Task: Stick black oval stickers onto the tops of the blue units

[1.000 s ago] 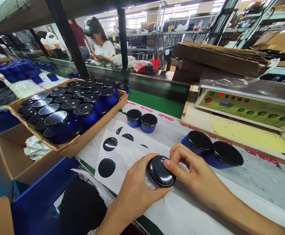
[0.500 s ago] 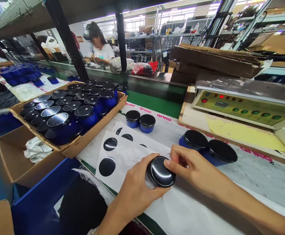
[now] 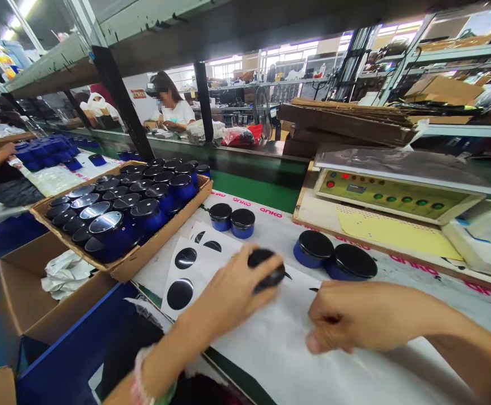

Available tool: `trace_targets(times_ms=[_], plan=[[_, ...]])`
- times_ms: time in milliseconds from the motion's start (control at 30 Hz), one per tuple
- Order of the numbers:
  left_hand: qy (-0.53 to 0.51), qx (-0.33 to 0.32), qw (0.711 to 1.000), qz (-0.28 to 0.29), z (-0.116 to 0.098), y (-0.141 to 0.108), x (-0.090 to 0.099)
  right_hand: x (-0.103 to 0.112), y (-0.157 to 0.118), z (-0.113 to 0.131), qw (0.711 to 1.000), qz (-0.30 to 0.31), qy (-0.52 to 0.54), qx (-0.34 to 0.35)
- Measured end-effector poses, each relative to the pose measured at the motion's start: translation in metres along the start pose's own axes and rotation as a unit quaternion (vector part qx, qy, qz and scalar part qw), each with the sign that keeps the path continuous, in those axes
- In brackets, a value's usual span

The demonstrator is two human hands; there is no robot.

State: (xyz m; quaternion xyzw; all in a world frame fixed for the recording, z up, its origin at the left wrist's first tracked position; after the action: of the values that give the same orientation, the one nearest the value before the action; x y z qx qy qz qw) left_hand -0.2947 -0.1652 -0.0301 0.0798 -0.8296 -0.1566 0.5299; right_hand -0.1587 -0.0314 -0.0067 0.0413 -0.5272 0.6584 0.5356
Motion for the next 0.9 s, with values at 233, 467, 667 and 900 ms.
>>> trace_targets(times_ms=[233,467,667,900], plan=[[0.16,0.004,0.987,-0.018,0.031,0.097,-0.011,-0.022,-0.02,0.017,0.987,-0.131,-0.079,0.054],[0.179,0.075,0.979,-0.061,0.005,0.01,0.041,-0.026,-0.003,0.032,0.974,-0.175,-0.051,0.132],[0.149,0.219,0.964,-0.01,0.035,-0.107,0.043,-0.043,0.042,0.054,0.93,-0.224,-0.096,0.277],[0.167,0.18,0.969,-0.005,0.04,-0.119,0.039,-0.064,0.066,0.06,0.908,-0.238,-0.169,0.3]])
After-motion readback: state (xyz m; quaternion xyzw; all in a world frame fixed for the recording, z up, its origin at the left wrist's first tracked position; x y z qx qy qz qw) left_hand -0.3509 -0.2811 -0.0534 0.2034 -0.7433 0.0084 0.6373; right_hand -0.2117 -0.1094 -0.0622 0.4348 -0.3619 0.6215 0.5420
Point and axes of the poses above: each hand's wrist, its own y-axis towards the middle knuckle, its own x-axis out of the back of the hand, z = x × y, the point moved 2 cm from there along y, towards the middle knuckle, and after that the axes turned 14 degrees about -x, right-handed, at the moved point
